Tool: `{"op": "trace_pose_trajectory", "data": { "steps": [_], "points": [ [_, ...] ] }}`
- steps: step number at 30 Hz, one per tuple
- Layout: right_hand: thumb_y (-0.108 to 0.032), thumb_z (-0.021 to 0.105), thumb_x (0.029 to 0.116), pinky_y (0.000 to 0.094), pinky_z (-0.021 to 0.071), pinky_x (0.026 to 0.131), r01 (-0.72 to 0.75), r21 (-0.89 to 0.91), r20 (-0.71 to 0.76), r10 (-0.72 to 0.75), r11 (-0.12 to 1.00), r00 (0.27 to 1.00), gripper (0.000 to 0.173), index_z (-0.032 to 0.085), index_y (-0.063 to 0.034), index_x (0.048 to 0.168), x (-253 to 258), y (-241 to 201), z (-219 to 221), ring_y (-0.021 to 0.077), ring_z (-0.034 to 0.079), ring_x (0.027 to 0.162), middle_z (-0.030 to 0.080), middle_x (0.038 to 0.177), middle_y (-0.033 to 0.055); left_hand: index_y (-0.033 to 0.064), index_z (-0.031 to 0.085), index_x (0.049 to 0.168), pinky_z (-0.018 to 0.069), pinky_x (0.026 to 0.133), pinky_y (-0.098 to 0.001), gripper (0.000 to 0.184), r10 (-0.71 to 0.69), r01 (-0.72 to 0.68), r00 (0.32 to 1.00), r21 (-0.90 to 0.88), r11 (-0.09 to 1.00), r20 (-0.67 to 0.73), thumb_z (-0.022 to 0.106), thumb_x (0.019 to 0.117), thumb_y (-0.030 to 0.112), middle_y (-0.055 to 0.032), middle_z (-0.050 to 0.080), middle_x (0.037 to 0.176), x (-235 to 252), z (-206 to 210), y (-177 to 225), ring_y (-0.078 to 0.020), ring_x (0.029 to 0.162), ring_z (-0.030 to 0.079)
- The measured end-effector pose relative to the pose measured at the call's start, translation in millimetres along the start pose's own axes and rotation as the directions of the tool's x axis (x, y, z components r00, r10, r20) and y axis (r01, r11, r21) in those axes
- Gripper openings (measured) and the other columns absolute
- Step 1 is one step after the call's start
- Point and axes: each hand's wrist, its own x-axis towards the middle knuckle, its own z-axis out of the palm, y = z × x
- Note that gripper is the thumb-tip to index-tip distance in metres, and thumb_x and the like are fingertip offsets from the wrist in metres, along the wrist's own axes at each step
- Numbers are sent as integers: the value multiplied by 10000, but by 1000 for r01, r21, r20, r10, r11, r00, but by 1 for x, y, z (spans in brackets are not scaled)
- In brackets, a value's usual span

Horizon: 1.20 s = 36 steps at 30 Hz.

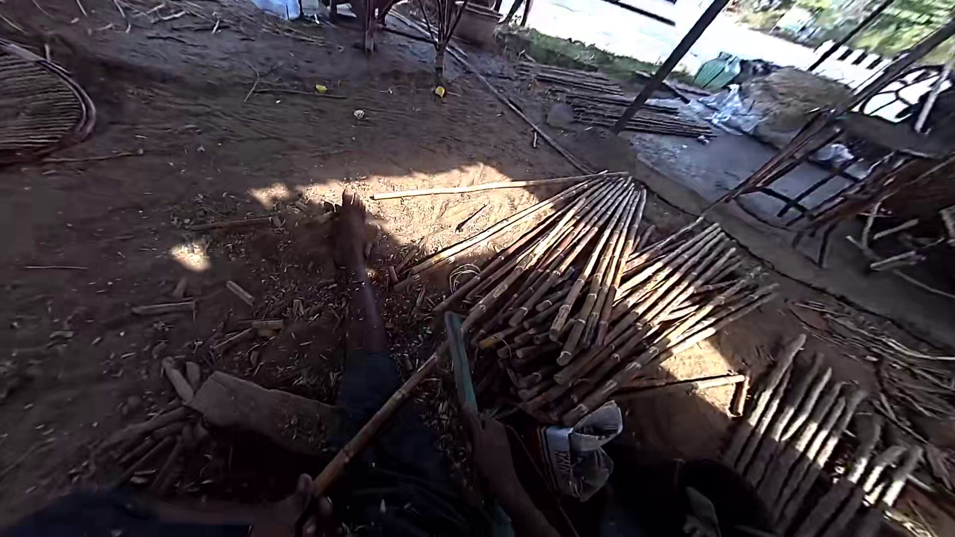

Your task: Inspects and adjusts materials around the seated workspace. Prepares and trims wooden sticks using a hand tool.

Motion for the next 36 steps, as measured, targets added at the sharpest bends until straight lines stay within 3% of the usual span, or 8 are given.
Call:
{"op": "trace_pose_trajectory", "data": {
  "steps": [10,13,17,20,23,27,31,36],
  "points": [
    [-556,450,1044,526,537,722,202,-272,298,-117,941,947,567,669,-42,945,-28,-13,8,294,660,758,638,781,127,109,566,796,410,430,-205,652,-98,93,994,-125,988,-37,167,1102,525,19,516,596,3,0,3,-63,447,447],
    [-546,486,1030,487,534,700,163,-235,204,-116,958,972,540,688,-54,938,-17,-14,-6,247,636,718,625,757,92,39,617,1039,526,554,-253,562,53,-36,991,144,989,-121,204,1129,409,-30,635,738,4,2,12,-112,579,593],
    [-414,451,1090,368,471,482,-47,101,-37,51,994,998,475,650,-33,886,18,3,-26,161,506,477,542,608,34,41,710,1159,589,654,-286,258,360,-237,927,579,780,-106,619,1001,224,-22,729,882,0,6,15,-115,683,678],
    [-506,468,1057,471,534,639,8,-131,87,3,991,996,539,684,-29,928,-7,-7,-14,241,614,643,611,714,94,151,762,1180,604,787,-295,378,571,-270,818,824,498,-77,741,899,402,25,756,1013,-1,6,1,-68,846,710],
    [-606,470,1016,511,523,684,204,-296,317,-105,933,943,590,661,-62,890,-36,-24,-4,267,631,716,608,739,99,175,772,1176,601,843,-299,471,650,-317,760,875,365,4,739,861,523,32,758,1033,2,1,-5,-61,919,713],
    [-531,470,1058,433,514,589,-43,-126,-17,42,991,999,544,663,-56,879,-3,-18,-13,219,590,589,589,668,79,168,787,1176,605,778,-453,555,757,-293,641,952,86,129,603,908,618,-31,768,988,0,4,-11,-216,892,735],
    [-593,434,1032,534,518,739,220,-367,404,-59,904,913,588,657,-61,919,-38,-41,-4,294,646,792,624,796,119,162,795,1157,597,784,-485,599,771,-273,614,962,8,168,553,924,658,-34,773,970,0,1,-7,-254,900,733],
    [-607,447,1042,457,517,552,-64,-153,21,68,986,997,608,652,-53,894,2,-24,-19,251,588,564,581,662,107,174,802,1139,577,809,-482,566,799,-267,546,957,-117,250,527,952,631,-24,769,930,3,1,-11,-247,894,728]
  ]
}}
